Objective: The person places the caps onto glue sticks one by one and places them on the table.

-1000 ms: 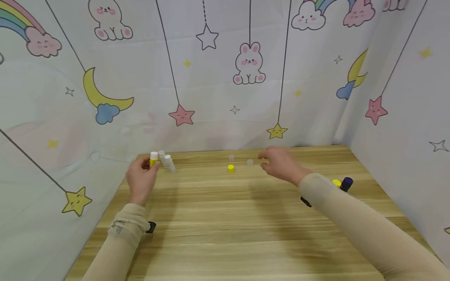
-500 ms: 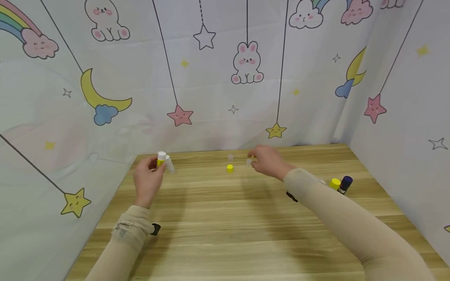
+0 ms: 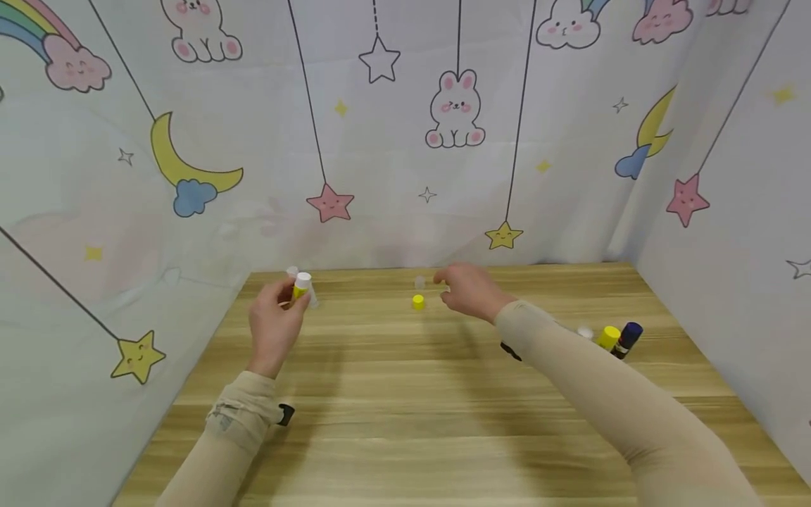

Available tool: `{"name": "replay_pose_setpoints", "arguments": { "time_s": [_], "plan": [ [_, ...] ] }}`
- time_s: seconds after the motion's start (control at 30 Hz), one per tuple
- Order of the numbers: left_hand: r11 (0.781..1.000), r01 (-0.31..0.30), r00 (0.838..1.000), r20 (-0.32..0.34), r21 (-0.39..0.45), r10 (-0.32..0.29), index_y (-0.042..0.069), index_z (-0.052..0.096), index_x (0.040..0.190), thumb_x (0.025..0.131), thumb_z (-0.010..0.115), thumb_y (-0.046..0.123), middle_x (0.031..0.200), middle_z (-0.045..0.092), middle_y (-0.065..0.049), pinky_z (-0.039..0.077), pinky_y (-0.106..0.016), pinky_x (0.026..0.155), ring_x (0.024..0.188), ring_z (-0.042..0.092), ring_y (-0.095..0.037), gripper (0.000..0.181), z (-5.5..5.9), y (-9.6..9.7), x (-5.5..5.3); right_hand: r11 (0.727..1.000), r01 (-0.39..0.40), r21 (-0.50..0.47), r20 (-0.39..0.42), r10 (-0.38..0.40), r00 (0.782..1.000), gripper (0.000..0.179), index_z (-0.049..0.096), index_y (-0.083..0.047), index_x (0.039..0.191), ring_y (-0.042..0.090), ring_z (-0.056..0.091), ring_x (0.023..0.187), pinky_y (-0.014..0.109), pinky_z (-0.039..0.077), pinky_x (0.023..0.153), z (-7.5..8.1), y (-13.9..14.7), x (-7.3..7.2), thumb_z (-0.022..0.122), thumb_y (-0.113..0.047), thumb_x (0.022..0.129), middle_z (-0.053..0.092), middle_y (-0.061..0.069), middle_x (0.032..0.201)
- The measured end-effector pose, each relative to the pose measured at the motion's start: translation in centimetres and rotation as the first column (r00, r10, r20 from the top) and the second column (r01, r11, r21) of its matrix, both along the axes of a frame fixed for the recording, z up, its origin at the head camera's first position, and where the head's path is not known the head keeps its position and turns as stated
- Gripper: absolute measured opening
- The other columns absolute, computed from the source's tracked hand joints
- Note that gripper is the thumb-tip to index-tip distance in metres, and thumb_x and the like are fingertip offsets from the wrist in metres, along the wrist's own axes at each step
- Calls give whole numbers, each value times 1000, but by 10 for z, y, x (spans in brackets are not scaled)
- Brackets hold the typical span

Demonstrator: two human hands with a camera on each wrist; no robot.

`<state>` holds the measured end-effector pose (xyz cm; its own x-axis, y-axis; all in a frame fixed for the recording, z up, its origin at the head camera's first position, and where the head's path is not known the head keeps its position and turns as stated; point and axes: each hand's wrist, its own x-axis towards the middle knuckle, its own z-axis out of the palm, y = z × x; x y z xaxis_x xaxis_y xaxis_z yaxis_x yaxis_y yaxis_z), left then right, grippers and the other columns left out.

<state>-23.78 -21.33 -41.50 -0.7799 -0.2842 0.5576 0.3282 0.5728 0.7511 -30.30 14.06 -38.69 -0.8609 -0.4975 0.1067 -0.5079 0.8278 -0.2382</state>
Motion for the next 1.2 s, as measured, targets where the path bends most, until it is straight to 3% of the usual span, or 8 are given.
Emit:
{"name": "replay_pose_setpoints", "arguments": {
  "time_s": [0.23,0.4,0.83,1.2],
  "plan": [
    [1000,17,1000,-24,1,-17,1,71,113,85,81,4,100,64,-13,57,-43,81,92,65,-29,29,5,5,0,1000,-28,8,-2,28,1000,34,69,-7,126,26,65,103,44,54,86,-4,-11,-15,71,-17,94,69,10,115],
    [999,39,999,-27,3,-39,2,71,114,86,80,5,101,64,-11,57,-39,83,94,64,-25,29,5,10,4,1000,-29,9,39,29,999,36,69,-5,127,26,64,102,44,54,87,-9,-16,-22,70,-15,93,69,11,116],
    [997,60,995,-80,-48,-64,3,72,114,85,81,5,100,64,-10,56,-41,79,91,63,-24,31,4,16,13,998,-67,4,35,66,997,35,70,-5,124,24,63,97,44,54,84,-29,-28,-35,72,-12,90,70,11,112],
    [994,77,987,-135,-73,-87,5,73,112,81,84,2,102,66,-10,57,-42,79,90,65,-25,34,6,14,19,991,-131,8,38,131,991,35,70,-2,124,30,66,103,47,54,87,-41,-43,-44,71,-8,89,70,13,117]
  ]
}}
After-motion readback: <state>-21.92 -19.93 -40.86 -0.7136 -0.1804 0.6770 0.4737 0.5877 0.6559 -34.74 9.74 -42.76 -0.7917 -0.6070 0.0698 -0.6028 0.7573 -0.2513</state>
